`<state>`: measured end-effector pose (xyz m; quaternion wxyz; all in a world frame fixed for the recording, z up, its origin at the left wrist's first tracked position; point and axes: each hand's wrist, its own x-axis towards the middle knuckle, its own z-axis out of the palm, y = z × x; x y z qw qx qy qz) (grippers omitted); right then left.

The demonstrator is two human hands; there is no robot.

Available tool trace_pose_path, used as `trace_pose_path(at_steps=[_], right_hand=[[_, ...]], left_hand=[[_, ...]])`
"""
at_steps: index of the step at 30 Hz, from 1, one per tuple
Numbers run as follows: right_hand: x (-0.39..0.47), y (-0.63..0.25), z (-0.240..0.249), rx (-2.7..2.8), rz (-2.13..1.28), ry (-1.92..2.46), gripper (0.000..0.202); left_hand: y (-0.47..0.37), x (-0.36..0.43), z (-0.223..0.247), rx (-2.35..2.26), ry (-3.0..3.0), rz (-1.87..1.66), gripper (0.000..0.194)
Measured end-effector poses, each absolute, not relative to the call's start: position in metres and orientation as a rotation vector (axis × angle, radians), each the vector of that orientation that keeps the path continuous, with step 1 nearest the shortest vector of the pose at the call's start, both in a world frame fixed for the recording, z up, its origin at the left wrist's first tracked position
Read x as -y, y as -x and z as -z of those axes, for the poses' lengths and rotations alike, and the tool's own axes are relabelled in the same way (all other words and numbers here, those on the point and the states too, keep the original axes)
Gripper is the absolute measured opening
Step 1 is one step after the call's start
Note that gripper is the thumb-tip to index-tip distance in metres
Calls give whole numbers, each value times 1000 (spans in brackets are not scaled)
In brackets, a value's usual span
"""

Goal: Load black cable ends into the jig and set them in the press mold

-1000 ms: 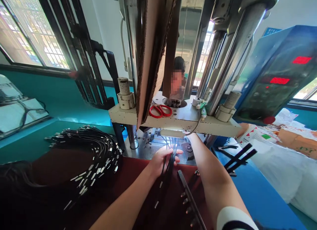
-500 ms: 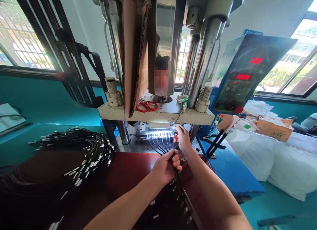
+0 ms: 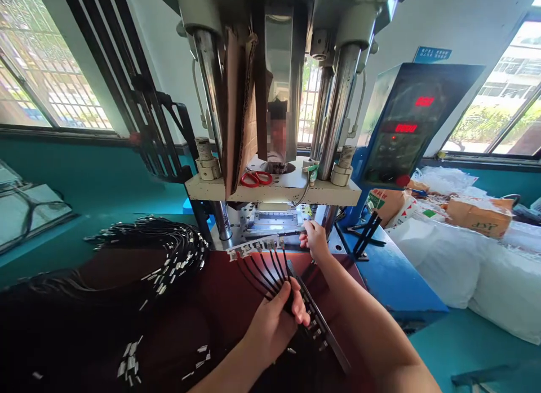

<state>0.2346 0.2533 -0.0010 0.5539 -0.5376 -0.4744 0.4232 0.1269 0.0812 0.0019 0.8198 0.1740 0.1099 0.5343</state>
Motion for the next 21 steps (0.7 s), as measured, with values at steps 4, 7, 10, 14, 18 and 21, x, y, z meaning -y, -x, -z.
trace_pose_path(at_steps=[4,7,10,14,18,21], right_hand=[[-237,-241,21,1292,-1016,1352,26],[-232,-250,24,1542,-1018,1368,22],[-233,-258,23,1809,-889,1373,12],[-232,-261,27,2027,-641,1382,10],[-236,-261,25,2144,-532,1366,8],[-251,-259,9,2113,-486,1339,11]], left_hand=[[-127,-90,2,-238,-418,-1142,19],[-129,-106,2,-312,-419,-1115,20],[-121,-138,5,-380,-426,-1076,20],[-101,-185,21,-467,-470,-1061,17],[-91,-202,36,-488,-526,-1045,20],[-93,-202,41,-435,-597,-1036,23]])
